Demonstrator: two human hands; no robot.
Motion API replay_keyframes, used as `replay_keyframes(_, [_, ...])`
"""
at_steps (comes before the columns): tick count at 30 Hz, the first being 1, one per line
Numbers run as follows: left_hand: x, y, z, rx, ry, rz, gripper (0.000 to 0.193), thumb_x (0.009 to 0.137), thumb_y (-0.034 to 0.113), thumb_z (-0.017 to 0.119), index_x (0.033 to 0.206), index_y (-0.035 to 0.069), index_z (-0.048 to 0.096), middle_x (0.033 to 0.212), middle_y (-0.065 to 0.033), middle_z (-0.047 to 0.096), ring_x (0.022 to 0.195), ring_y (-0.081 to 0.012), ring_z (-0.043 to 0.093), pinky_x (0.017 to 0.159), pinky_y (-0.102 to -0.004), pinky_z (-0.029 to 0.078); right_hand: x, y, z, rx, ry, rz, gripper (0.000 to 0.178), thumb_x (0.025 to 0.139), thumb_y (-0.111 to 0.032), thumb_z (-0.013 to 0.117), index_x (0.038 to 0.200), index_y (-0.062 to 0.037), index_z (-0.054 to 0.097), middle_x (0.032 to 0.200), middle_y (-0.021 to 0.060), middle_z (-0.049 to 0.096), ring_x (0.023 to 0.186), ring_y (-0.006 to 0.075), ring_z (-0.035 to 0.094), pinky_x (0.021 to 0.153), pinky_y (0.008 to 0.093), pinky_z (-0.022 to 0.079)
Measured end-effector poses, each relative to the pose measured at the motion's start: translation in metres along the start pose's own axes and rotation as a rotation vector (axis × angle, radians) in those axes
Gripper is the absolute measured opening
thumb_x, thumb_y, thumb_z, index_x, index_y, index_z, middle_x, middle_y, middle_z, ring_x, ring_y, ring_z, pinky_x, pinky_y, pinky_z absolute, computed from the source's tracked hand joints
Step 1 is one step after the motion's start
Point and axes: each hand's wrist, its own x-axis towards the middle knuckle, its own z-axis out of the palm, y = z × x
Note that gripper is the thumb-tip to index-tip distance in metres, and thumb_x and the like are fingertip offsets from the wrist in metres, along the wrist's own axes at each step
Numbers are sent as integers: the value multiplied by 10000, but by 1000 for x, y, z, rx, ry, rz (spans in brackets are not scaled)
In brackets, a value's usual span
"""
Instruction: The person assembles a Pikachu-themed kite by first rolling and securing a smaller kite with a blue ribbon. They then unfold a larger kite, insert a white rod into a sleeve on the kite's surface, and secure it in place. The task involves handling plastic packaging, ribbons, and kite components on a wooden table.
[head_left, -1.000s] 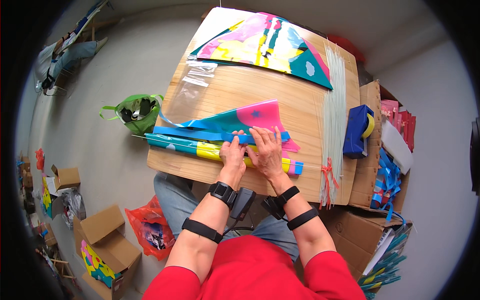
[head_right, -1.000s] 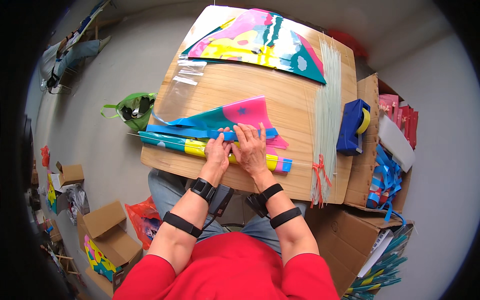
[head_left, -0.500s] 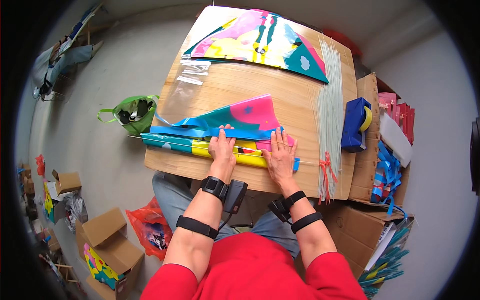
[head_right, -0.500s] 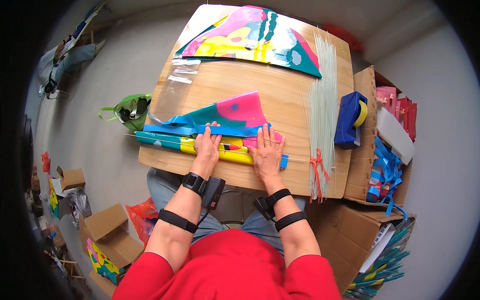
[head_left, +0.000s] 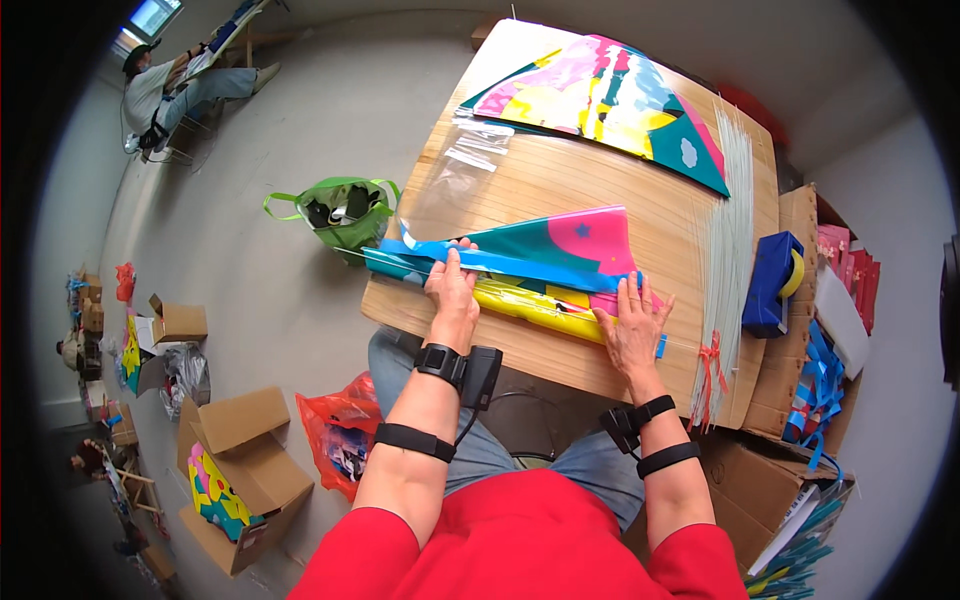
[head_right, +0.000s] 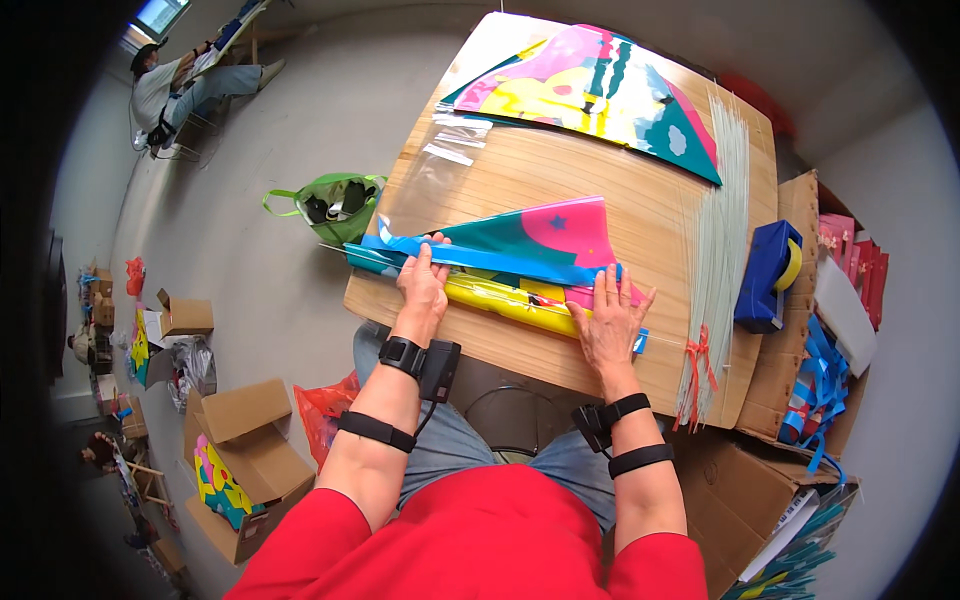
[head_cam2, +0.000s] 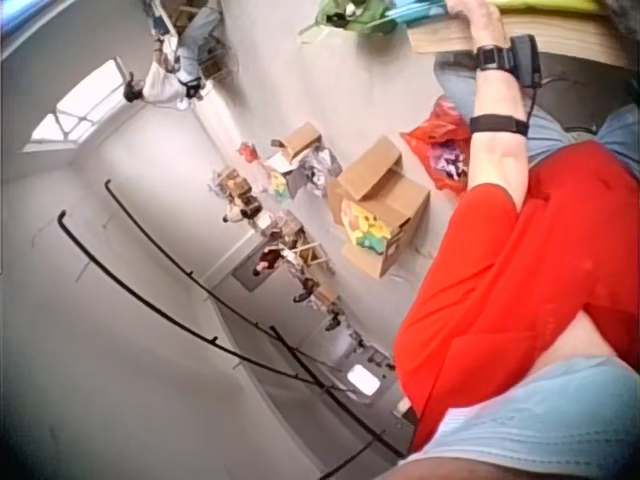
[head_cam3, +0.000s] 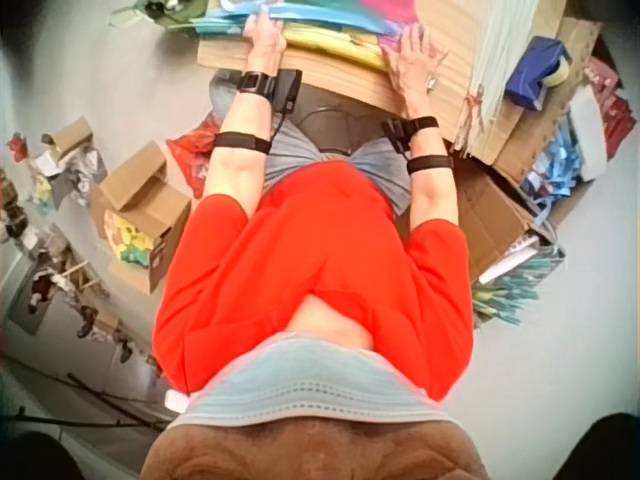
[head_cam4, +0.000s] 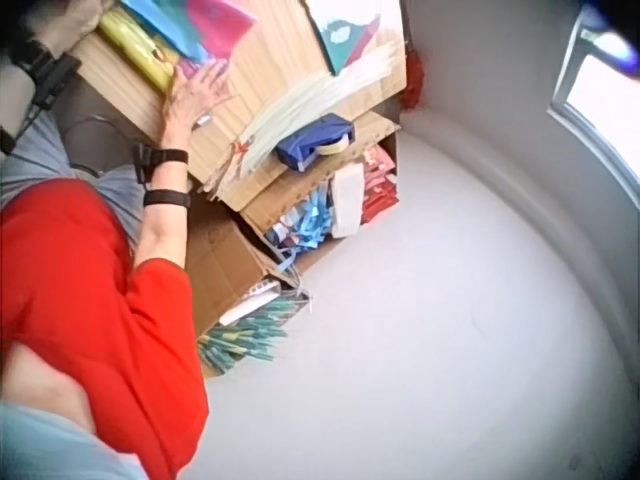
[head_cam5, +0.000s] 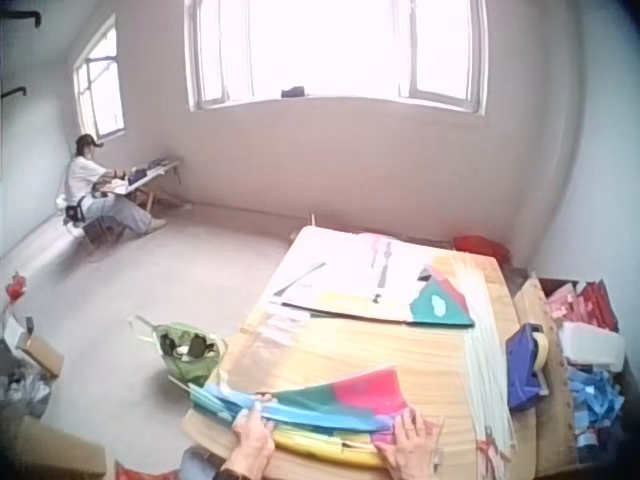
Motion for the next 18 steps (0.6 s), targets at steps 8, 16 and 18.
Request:
replay_keyframes(8, [-4, -14, -2, 453, -62, 361, 220, 1003, 107, 545, 1102, -73, 623, 1077, -130, 703, 939, -160, 666, 850, -273, 531, 13, -23, -44, 48, 357, -165, 550, 884, -342, 675, 1311, -17, 551, 1408, 165, 514, 1338, 307, 447, 1136, 545, 262])
replay_keyframes(16, [-27, -11, 10, 1027, -9, 808, 238, 963, 200, 605, 842, 7, 674, 719, -212, 635, 589, -316, 612, 567, -380, 462, 85, -157, -53, 943, -136, 7, 567, 763, -198, 757, 1247, 31, 571, 1074, 186, 668, 898, 278, 668, 786, 375, 542])
replay_keyframes(18, [-30, -14, 12, 993, -35, 869, 211, 938, 169, 603, 818, 1, 643, 737, -225, 632, 645, -369, 639, 566, -420, 475, 101, -173, -44, 863, -188, 133, 740, 699, -207, 781, 1329, 60, 500, 1091, 189, 662, 914, 277, 665, 808, 364, 540])
